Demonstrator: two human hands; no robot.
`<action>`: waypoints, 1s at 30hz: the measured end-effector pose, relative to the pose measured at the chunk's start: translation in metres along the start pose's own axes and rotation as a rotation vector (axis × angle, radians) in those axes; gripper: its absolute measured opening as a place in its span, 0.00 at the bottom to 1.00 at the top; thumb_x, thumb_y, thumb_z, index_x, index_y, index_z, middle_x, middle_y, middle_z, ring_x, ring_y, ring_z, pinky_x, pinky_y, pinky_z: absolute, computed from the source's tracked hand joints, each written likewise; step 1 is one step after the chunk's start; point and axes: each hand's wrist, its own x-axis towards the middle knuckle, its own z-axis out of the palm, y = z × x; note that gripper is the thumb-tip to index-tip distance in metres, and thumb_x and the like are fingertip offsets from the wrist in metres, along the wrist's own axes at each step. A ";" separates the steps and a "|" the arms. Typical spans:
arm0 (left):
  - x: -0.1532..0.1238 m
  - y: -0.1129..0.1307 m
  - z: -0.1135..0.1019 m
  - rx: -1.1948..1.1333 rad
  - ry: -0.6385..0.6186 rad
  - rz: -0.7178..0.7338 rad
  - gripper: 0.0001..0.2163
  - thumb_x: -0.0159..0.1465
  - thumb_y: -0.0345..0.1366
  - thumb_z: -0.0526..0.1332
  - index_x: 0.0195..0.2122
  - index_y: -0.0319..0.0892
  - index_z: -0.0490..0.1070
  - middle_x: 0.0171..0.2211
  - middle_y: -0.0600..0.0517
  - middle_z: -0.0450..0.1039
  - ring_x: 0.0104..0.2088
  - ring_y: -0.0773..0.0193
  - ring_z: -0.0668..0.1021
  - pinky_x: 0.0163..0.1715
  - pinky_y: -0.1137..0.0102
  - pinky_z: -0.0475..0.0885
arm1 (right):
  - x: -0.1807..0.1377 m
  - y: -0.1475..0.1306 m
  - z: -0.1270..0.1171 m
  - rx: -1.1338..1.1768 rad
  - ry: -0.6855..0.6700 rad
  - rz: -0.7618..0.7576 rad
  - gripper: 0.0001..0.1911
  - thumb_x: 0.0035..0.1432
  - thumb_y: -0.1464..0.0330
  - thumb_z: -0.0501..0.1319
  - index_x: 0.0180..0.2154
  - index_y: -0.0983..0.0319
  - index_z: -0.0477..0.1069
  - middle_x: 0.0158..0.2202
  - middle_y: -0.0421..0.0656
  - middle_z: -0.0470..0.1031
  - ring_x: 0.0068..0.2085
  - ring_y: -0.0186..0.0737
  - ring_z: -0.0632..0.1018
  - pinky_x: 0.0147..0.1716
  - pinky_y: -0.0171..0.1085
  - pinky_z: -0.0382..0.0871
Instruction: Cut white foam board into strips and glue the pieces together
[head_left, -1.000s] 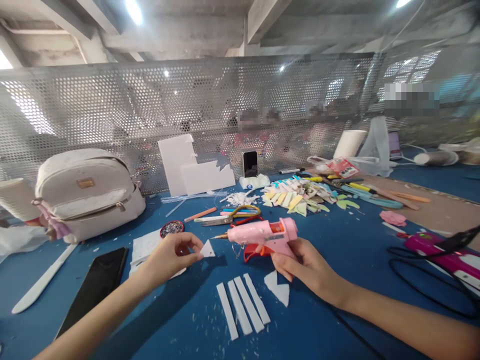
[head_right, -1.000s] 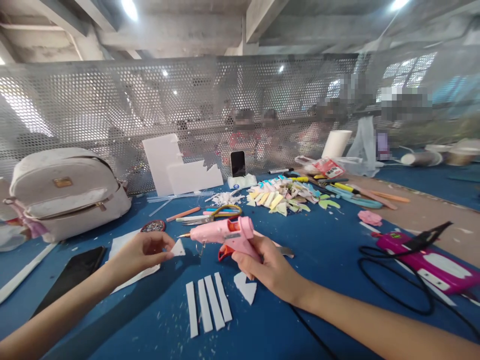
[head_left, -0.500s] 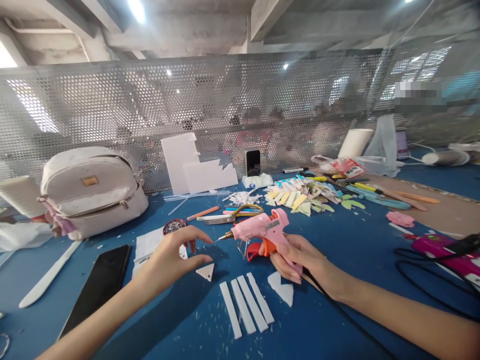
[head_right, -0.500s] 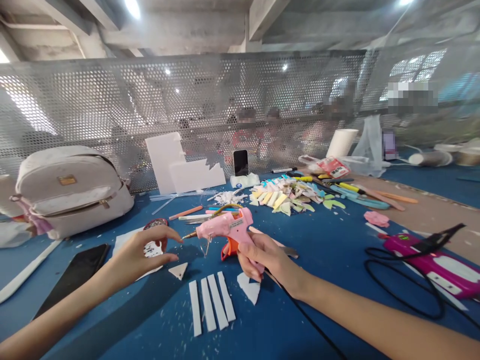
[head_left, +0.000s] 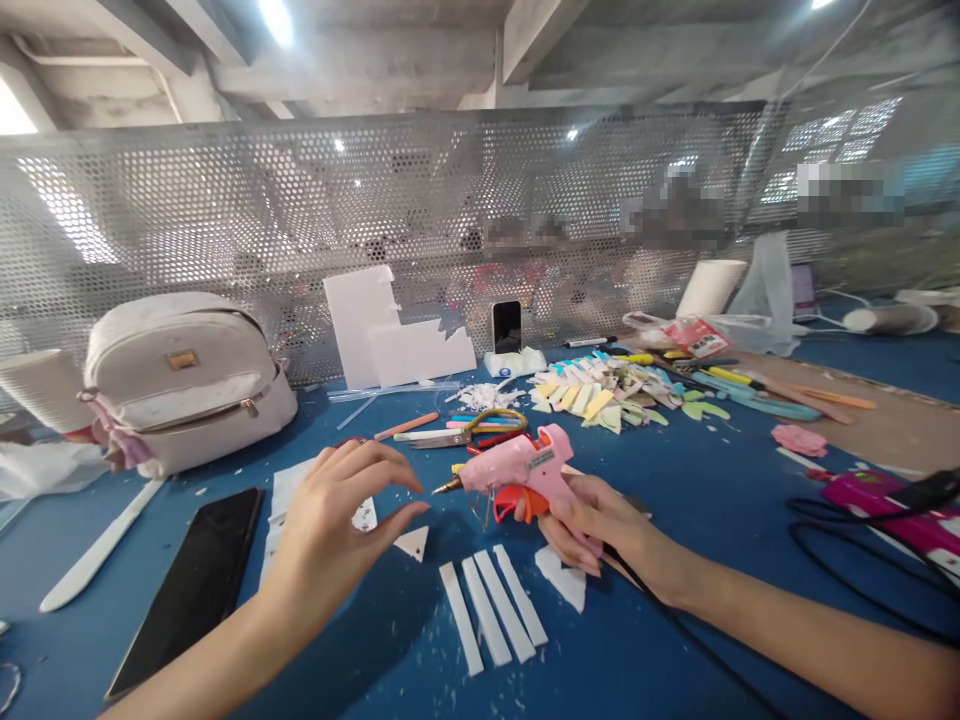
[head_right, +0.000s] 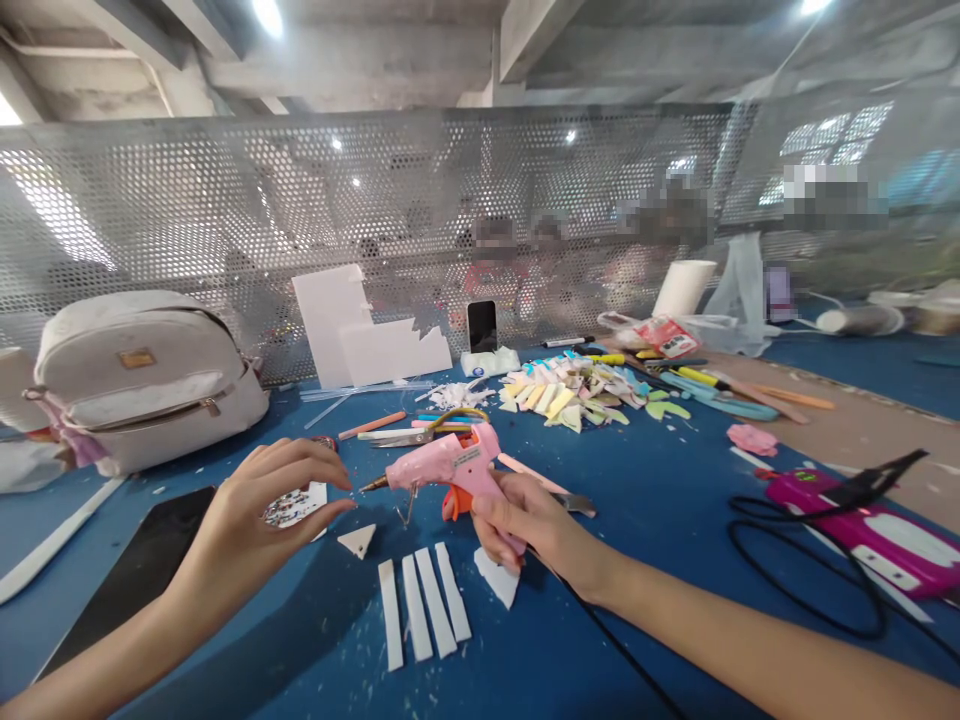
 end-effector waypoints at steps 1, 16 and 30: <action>0.000 0.000 0.000 -0.005 0.000 0.001 0.04 0.63 0.32 0.66 0.35 0.49 0.74 0.38 0.56 0.76 0.41 0.58 0.75 0.40 0.63 0.63 | 0.000 0.000 0.000 -0.008 0.000 -0.003 0.26 0.63 0.53 0.60 0.20 0.62 0.61 0.14 0.35 0.59 0.17 0.28 0.58 0.17 0.32 0.54; 0.001 0.005 -0.001 -0.024 0.010 0.015 0.08 0.63 0.26 0.60 0.34 0.48 0.73 0.36 0.56 0.77 0.41 0.59 0.75 0.41 0.63 0.64 | 0.002 0.001 0.001 0.017 0.001 0.034 0.24 0.60 0.51 0.63 0.23 0.62 0.62 0.14 0.34 0.59 0.16 0.28 0.58 0.16 0.31 0.53; 0.007 -0.024 -0.002 0.034 0.039 -0.065 0.07 0.64 0.30 0.60 0.35 0.49 0.76 0.37 0.55 0.77 0.38 0.59 0.76 0.39 0.64 0.64 | 0.004 0.000 -0.003 -0.082 0.092 0.032 0.26 0.61 0.51 0.62 0.22 0.61 0.59 0.15 0.34 0.60 0.16 0.27 0.59 0.18 0.33 0.51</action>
